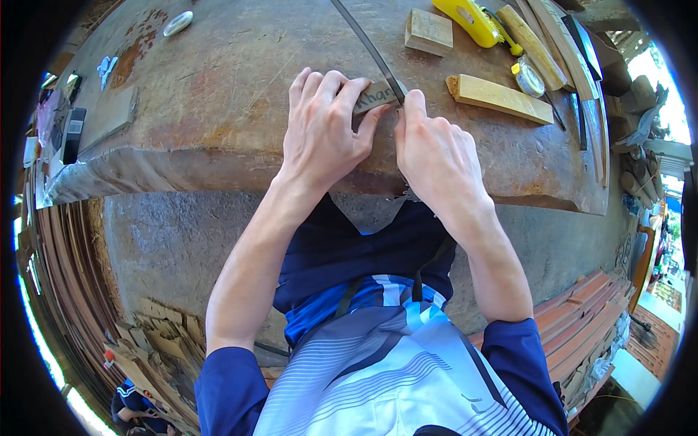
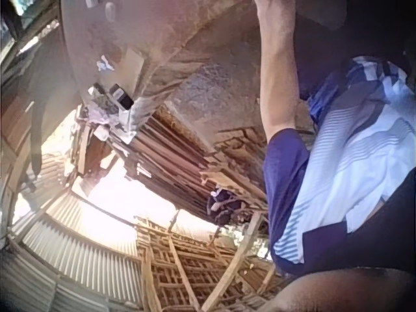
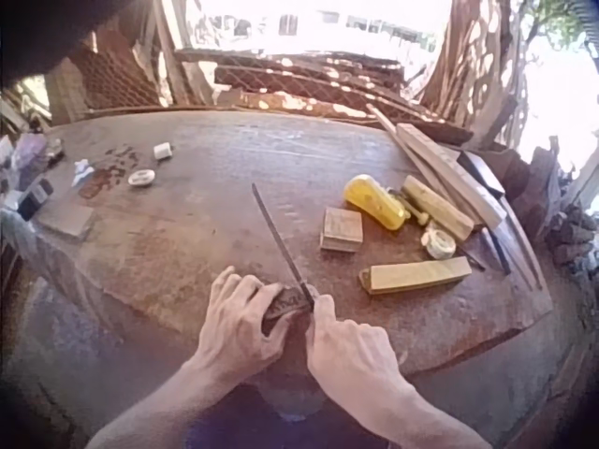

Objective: Cutting and shaping a small piece of wood using a hand-held hacksaw blade.

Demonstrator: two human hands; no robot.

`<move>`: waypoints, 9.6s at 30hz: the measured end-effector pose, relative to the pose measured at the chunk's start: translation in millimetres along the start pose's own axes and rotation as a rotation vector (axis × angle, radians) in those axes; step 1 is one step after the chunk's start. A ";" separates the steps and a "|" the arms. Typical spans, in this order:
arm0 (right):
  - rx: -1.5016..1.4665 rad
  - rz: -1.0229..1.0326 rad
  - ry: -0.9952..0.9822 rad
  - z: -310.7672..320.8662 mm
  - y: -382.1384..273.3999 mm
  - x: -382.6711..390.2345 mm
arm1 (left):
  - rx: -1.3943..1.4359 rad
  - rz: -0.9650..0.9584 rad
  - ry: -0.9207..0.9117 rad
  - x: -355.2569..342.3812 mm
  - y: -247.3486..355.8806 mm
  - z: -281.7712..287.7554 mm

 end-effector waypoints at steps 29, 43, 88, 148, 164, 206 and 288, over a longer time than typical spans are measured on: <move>-0.004 0.064 0.113 2.3 1.2 -10.3 | 0.000 0.083 0.011 -0.5 -1.6 0.9; -0.067 -0.036 0.020 -11.9 48.8 132.5 | 0.007 0.238 0.064 -2.1 -9.5 4.0; -0.108 0.055 0.045 2.3 49.8 126.3 | 0.031 0.205 0.077 -3.4 -19.7 4.2; -0.291 -0.010 0.142 14.0 40.2 29.9 | -0.021 0.228 0.004 -5.7 1.0 2.5; -0.198 0.081 0.085 6.2 5.3 -28.0 | -0.133 0.257 0.019 -4.5 -1.2 -3.1; -0.137 0.055 0.090 1.2 9.2 -16.0 | 0.018 -0.015 -0.111 -12.5 2.5 -7.3; -0.299 -0.218 0.136 -6.0 36.4 34.6 | -0.016 -0.076 -0.009 -22.0 22.8 -19.7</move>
Point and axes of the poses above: each hand's wrist, its own x-axis away from the middle knuckle, its own z-axis out of the back of the hand, y = z × x, the point moved 7 cm from there along -x, towards the middle knuckle, and after that the axes turned 6 degrees about -y, right-handed, at the moved point
